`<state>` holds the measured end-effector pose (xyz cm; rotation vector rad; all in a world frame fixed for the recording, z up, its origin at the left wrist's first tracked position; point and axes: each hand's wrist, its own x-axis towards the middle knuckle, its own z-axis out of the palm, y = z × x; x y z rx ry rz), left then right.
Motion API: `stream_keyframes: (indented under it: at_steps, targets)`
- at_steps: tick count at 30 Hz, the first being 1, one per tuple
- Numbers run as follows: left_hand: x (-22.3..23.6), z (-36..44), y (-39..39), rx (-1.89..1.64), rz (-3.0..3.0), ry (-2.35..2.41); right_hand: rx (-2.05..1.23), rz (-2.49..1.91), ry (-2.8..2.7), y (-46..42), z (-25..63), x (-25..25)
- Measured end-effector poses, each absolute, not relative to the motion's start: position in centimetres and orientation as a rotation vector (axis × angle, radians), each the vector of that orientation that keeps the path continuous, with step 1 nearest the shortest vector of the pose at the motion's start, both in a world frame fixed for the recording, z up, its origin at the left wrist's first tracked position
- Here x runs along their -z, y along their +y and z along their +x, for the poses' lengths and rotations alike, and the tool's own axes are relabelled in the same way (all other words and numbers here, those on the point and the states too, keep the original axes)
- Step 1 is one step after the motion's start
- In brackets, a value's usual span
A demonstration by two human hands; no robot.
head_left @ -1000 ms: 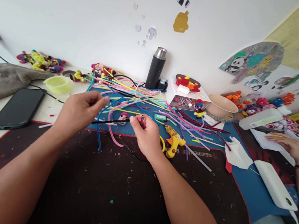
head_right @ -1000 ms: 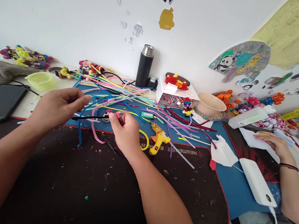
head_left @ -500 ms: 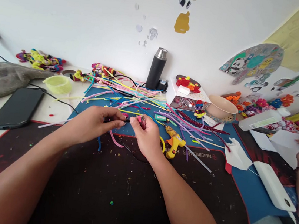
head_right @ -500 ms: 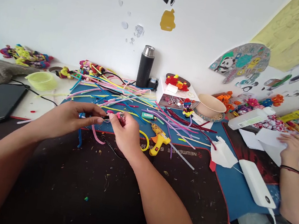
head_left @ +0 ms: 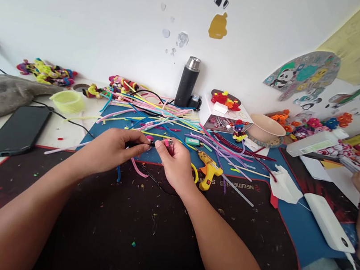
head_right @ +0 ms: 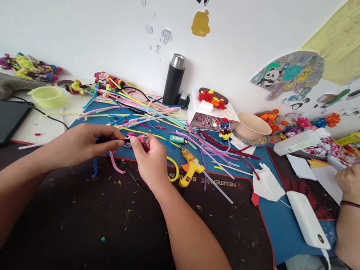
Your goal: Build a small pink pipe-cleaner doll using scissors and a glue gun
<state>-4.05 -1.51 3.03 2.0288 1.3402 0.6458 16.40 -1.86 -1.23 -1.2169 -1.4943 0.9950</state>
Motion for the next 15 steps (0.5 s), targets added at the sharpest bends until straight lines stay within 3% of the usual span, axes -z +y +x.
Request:
stream_keyframes:
  at_steps: [15]
  targets:
    - [-2.77,-4.17,-1.51,-0.65,2.023,1.298,-0.983,-1.217,-1.508,-2.04,16.42,0.93]
